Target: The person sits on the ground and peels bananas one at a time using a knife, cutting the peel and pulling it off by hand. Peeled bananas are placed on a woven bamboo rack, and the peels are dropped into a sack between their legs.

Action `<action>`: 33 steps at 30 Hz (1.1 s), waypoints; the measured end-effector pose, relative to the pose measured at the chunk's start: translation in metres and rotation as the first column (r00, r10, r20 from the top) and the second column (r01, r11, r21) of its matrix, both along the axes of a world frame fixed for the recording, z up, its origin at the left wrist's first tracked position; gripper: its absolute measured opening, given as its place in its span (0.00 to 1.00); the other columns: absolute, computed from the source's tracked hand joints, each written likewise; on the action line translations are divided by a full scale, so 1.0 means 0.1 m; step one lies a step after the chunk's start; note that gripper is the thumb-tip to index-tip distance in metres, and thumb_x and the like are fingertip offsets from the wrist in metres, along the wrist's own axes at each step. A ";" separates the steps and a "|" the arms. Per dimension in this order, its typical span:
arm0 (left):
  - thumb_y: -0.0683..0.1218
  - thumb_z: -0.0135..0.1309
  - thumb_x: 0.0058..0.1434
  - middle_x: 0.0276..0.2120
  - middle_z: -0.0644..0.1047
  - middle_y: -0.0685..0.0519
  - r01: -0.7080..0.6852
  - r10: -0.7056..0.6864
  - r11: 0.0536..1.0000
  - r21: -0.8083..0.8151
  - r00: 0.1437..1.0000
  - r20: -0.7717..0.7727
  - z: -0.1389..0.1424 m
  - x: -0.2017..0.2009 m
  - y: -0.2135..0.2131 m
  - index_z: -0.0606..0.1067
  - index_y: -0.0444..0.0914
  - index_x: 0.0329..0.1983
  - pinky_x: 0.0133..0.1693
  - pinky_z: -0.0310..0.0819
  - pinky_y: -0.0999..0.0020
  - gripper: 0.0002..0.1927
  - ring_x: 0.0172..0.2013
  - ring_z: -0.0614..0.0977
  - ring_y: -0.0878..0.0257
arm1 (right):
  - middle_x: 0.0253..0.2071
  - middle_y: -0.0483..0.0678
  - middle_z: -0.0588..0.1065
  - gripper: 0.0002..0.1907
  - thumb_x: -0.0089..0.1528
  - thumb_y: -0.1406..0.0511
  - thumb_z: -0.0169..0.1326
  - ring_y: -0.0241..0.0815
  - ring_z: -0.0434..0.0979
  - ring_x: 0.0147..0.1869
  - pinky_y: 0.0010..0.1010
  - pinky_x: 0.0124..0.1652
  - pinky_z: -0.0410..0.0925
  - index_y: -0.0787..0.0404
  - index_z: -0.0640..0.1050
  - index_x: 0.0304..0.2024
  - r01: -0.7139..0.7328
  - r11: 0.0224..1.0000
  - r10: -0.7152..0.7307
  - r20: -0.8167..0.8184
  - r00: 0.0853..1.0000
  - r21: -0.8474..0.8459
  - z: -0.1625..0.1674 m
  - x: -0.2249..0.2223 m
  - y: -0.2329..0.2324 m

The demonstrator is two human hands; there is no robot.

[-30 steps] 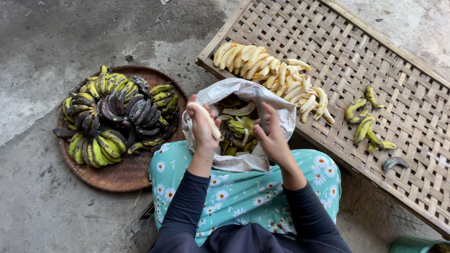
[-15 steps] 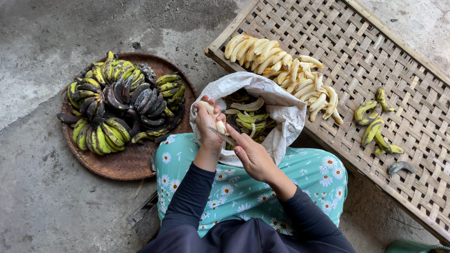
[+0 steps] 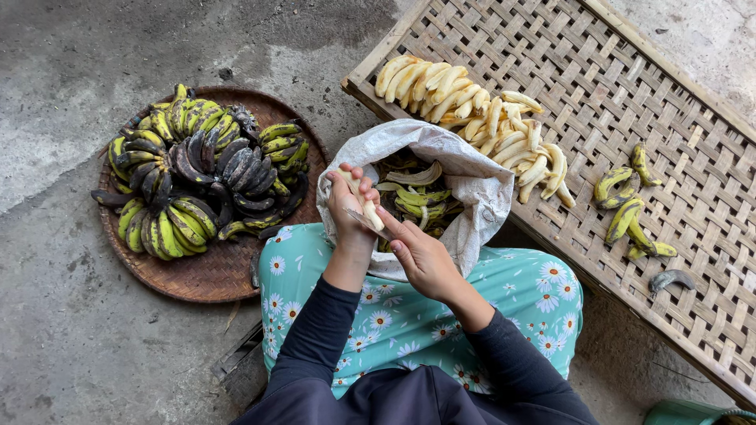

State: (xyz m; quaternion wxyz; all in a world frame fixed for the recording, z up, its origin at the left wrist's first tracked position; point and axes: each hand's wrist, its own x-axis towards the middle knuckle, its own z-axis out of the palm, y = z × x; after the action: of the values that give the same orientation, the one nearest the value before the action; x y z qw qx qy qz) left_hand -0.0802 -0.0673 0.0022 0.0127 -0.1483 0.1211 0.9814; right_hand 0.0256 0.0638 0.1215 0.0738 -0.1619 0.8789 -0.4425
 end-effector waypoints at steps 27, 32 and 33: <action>0.48 0.31 0.78 0.60 0.74 0.43 0.103 -0.106 0.992 -0.072 0.994 -0.035 0.47 0.45 0.38 0.70 0.39 0.50 0.69 0.57 0.60 0.15 0.67 0.69 0.55 | 0.54 0.52 0.75 0.29 0.70 0.63 0.44 0.56 0.79 0.52 0.39 0.47 0.72 0.41 0.61 0.75 0.204 0.978 -0.200 -0.083 0.976 0.042 -0.17 -0.18 0.07; 0.55 0.29 0.78 0.67 0.69 0.44 0.132 -0.154 0.986 -0.106 0.957 -0.244 0.54 0.39 0.56 0.69 0.36 0.59 0.71 0.55 0.62 0.23 0.69 0.66 0.57 | 0.40 0.50 0.73 0.32 0.69 0.60 0.47 0.54 0.77 0.42 0.44 0.40 0.70 0.40 0.59 0.76 0.283 0.899 -0.257 -0.119 0.959 0.335 0.01 -0.24 0.25; 0.58 0.30 0.77 0.68 0.68 0.45 0.157 -0.174 0.984 -0.084 0.949 -0.264 0.56 0.36 0.62 0.68 0.36 0.60 0.72 0.55 0.62 0.25 0.70 0.66 0.58 | 0.38 0.50 0.72 0.32 0.69 0.60 0.48 0.54 0.76 0.41 0.44 0.39 0.70 0.40 0.60 0.76 0.310 0.862 -0.270 -0.155 0.950 0.401 0.06 -0.25 0.33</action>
State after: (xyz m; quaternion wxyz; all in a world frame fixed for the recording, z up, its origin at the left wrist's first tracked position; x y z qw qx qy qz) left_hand -0.0439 -0.0055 0.0586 0.0738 -0.0026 0.1642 0.9837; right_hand 0.0002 0.0964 0.1279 -0.0016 -0.0285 0.9702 -0.2407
